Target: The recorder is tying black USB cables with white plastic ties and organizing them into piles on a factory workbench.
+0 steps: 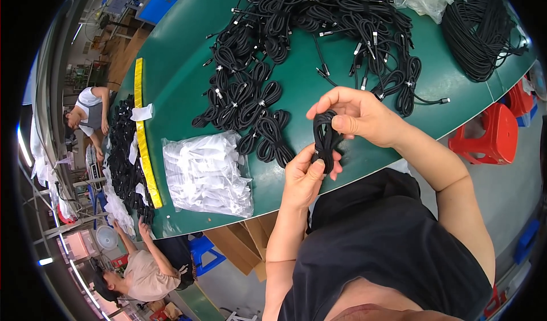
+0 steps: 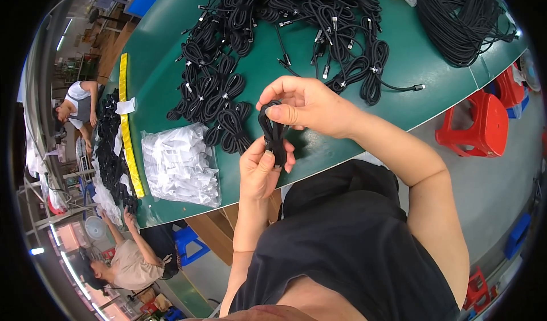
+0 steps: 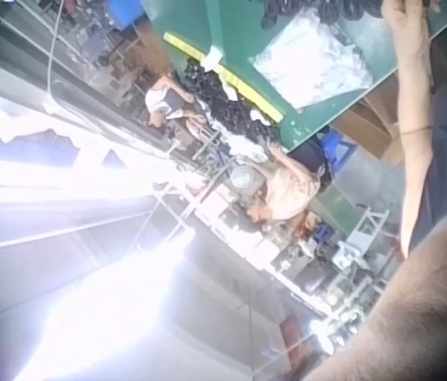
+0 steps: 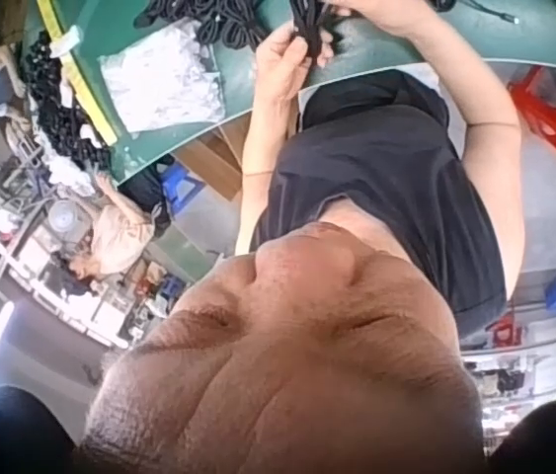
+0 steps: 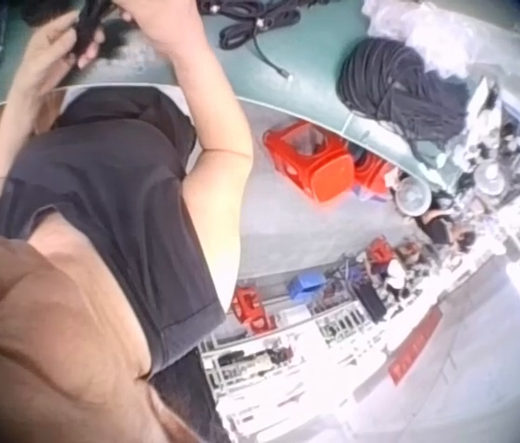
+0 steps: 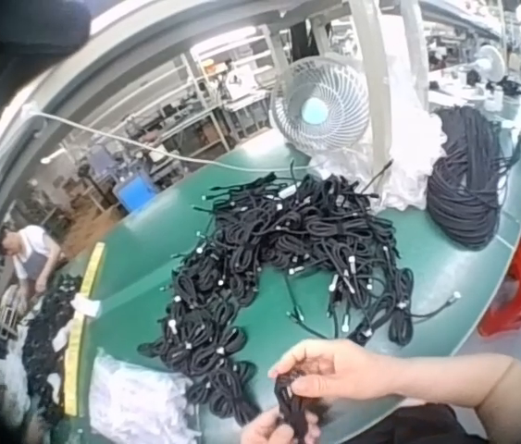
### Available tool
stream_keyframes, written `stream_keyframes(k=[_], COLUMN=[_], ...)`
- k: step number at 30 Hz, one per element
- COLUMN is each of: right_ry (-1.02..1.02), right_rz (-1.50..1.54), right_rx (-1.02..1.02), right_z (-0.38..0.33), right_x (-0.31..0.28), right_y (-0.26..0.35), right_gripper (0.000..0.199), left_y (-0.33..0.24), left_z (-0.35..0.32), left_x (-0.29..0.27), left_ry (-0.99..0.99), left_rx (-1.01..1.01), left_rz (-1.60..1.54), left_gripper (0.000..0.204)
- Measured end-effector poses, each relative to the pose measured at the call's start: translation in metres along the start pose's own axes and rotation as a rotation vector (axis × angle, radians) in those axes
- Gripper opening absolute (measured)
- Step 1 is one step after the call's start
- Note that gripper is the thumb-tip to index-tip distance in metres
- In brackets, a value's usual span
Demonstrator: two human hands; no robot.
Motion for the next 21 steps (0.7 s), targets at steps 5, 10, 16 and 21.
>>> stream_keyframes(k=[5,10,16,21], right_ry=[-0.021,-0.183,-0.278,-0.357], right_rz=[0.075,-0.053,-0.945,-1.962], right_rx=[0.089,0.07,-0.387,-0.476], right_z=[-0.006,-0.011,-0.011,-0.013], right_x=[-0.001,-0.017,-0.021,-0.008], right_y=[-0.018,-0.024,0.008,-0.003], right_gripper=[0.026,0.024,0.023,0.035], left_y=[0.015,0.02,0.015,-0.037], left_z=[-0.006,-0.009,-0.006,0.001], left_x=[0.013,0.02,-0.012,-0.055], left_ry=[0.1,0.095,-0.039,-0.2], left_rx=[-0.104,-0.176,-0.117,0.313], left_rz=[-0.033,-0.079,-0.154,-0.613], left_gripper=[0.043,0.042,0.045,0.067])
Point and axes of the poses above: each hand's wrist, its own z-axis towards the middle knuckle, its own x-axis out of the palm, y = z × x, the point moved 8 cm from there along z, towards the middle knuckle, and after that the axes turned 13 degrees about z, right-handed, at the moved point
